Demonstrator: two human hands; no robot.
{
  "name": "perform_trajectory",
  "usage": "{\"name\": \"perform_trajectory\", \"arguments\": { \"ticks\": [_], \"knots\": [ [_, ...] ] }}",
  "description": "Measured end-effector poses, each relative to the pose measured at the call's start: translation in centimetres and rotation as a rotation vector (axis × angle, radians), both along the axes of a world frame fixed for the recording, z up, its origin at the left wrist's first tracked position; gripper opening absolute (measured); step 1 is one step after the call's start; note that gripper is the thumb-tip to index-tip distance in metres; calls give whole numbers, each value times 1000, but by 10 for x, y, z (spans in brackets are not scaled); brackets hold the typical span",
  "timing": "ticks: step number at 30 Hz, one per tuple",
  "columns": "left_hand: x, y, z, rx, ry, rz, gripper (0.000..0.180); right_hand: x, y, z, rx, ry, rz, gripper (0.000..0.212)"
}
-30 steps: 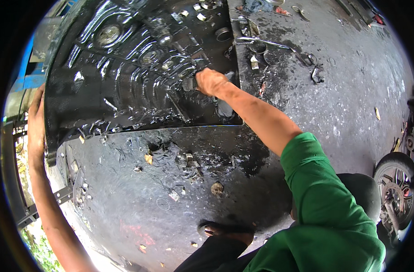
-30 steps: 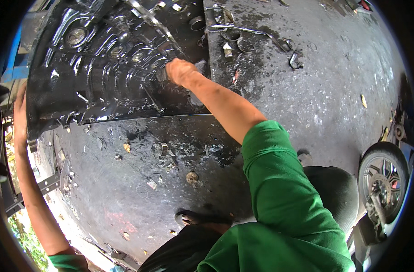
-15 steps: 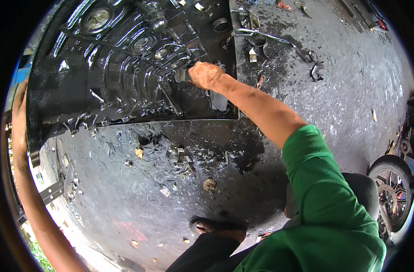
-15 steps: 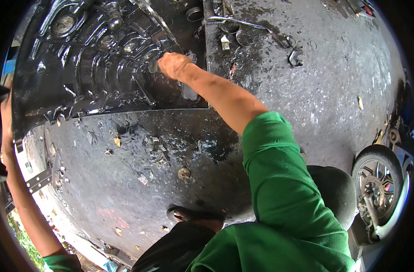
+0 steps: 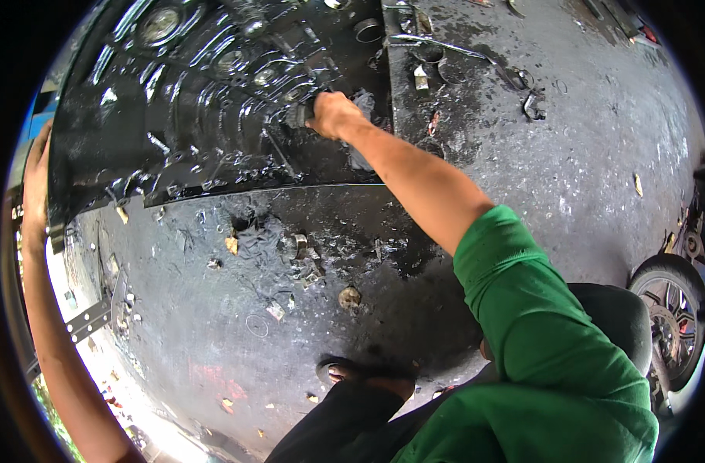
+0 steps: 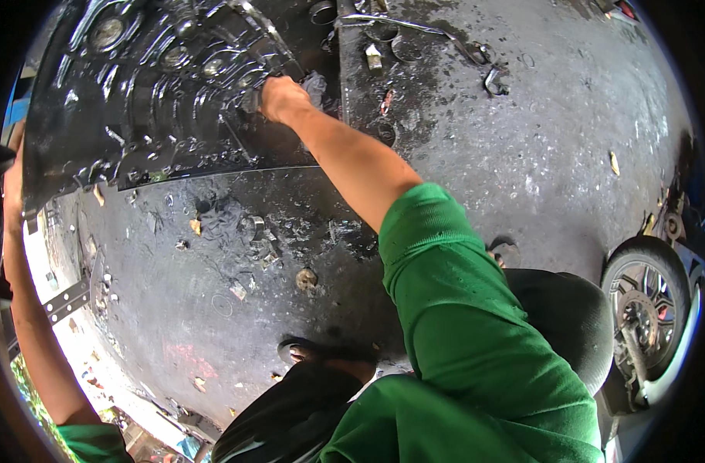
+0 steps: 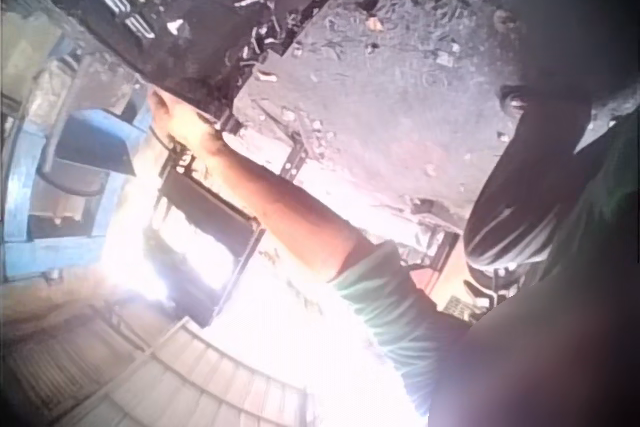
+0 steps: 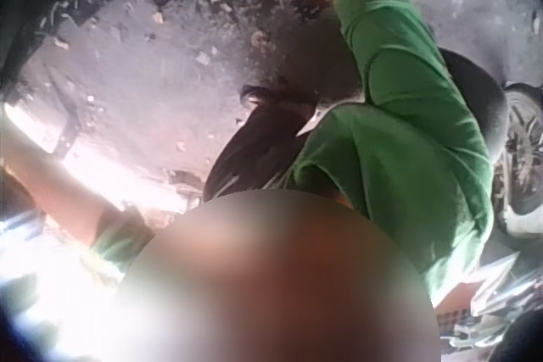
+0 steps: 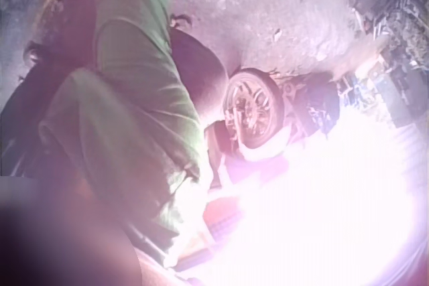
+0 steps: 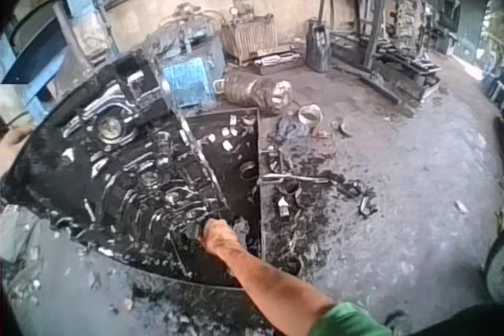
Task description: The person uses a yellow-handled scraper to remove grime from a large black engine part. They repeatedly scrape and wipe the surface, focusing on different areas of the part.
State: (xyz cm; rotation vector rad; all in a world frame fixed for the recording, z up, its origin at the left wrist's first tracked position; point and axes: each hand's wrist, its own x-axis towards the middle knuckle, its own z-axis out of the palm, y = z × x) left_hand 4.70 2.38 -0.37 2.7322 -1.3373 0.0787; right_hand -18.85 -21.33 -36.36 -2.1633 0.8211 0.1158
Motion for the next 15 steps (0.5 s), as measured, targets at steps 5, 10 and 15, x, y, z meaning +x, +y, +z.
{"name": "perform_trajectory", "arguments": {
  "ticks": [5,10,15],
  "knots": [
    [-13,-12,0,-70,-37,81,45,-21,41,-6,-304,48,424,23],
    [-11,-12,-1,-172,140,48,48,-8,46,-5,-341,-14,294,26],
    [-9,-11,-2,-114,146,82,49,13,61,11,-351,-51,187,29]
  ]
}}
